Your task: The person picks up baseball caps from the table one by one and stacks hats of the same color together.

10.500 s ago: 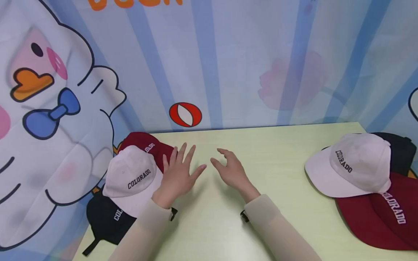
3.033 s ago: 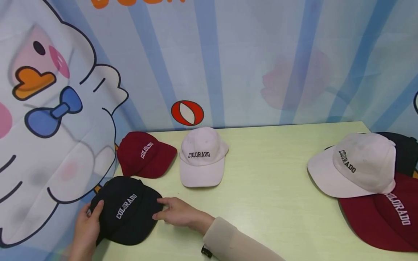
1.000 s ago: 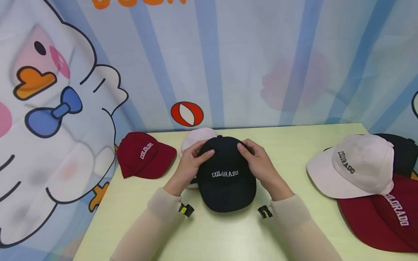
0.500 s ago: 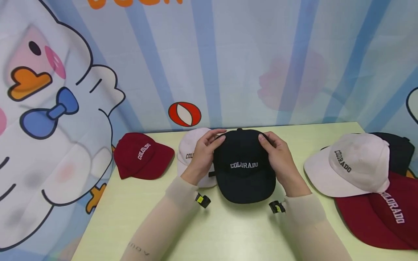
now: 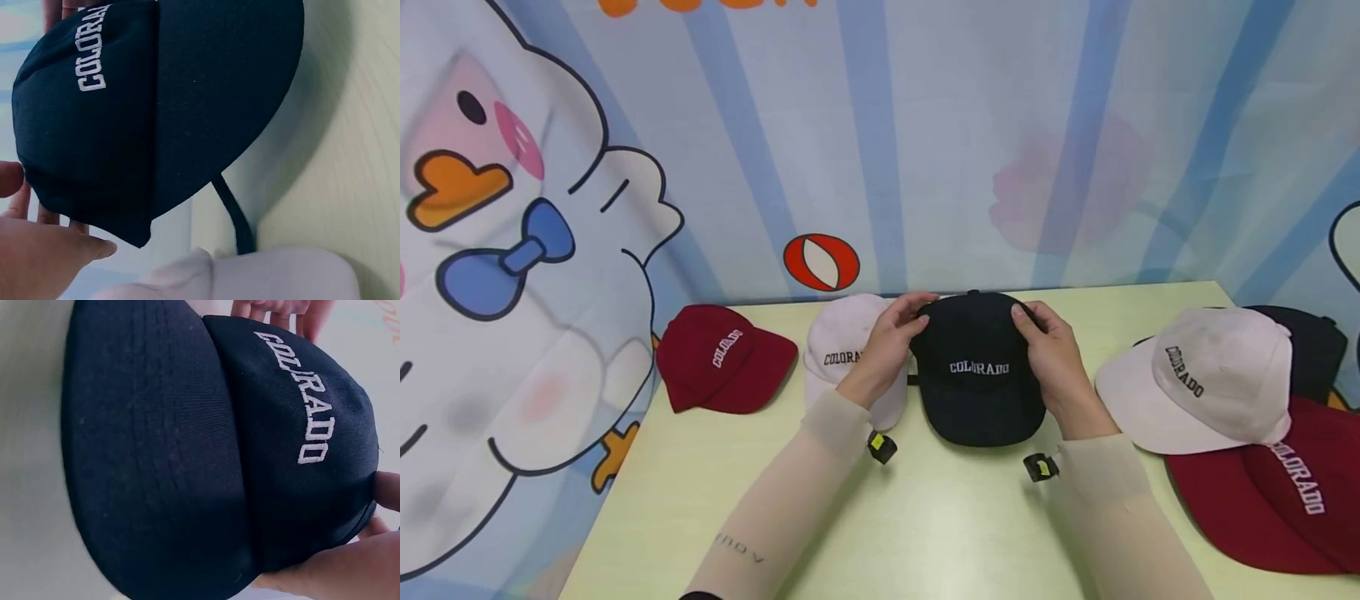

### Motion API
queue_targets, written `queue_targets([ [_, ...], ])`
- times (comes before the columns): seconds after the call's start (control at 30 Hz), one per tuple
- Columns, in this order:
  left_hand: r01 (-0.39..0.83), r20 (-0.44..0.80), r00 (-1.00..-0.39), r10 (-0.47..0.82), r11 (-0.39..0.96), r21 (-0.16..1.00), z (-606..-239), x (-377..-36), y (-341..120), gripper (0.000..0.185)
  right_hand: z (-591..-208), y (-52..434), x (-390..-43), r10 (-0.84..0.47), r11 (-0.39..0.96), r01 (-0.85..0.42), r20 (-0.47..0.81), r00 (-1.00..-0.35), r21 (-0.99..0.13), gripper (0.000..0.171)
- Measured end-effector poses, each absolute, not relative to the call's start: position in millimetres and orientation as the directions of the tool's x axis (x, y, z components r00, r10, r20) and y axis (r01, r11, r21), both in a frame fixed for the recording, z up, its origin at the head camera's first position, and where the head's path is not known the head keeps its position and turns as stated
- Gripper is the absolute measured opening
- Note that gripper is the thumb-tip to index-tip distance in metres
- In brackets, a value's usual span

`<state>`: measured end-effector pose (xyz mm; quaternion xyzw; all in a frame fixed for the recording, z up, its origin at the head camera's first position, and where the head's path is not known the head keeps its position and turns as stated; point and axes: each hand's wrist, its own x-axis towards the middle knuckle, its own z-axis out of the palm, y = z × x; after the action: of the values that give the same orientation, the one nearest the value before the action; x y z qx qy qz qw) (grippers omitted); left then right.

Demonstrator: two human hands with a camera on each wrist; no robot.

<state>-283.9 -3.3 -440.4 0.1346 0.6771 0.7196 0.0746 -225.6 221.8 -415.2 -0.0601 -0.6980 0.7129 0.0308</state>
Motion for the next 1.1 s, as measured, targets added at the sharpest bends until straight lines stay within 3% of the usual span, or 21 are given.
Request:
queue_targets([
  [0.4,-0.004,0.002,-0.958,0.288,-0.022,1.0,-459.4,-293.4,-5.6,0.042,-442.2,216.6,-256.2,0.162,0.014,0.154,-0.15,-0.975,-0.988,0.021],
  [0.57,-0.019,-0.037,-0.965,0.259,0.071,0.997,-460.9,-290.7,-7.3,0.046,-449.8,211.0,-266.9,0.185,-0.016,0.217,-0.216,-0.959,-0.976,0.022],
  [0.83,-0.052,-0.094,-0.977,0.19,0.216,0.975,-468.1,-283.3,-4.9,0.051,-459.7,200.9,-277.0,0.192,-0.01,0.274,-0.271,-0.943,-0.962,0.056],
  [1.1,-0.066,-0.098,-0.98,0.172,0.185,0.981,-474.2,-284.8,-6.6,0.053,-465.0,195.9,-282.1,0.132,-0.006,0.312,-0.31,-0.941,-0.95,0.063],
])
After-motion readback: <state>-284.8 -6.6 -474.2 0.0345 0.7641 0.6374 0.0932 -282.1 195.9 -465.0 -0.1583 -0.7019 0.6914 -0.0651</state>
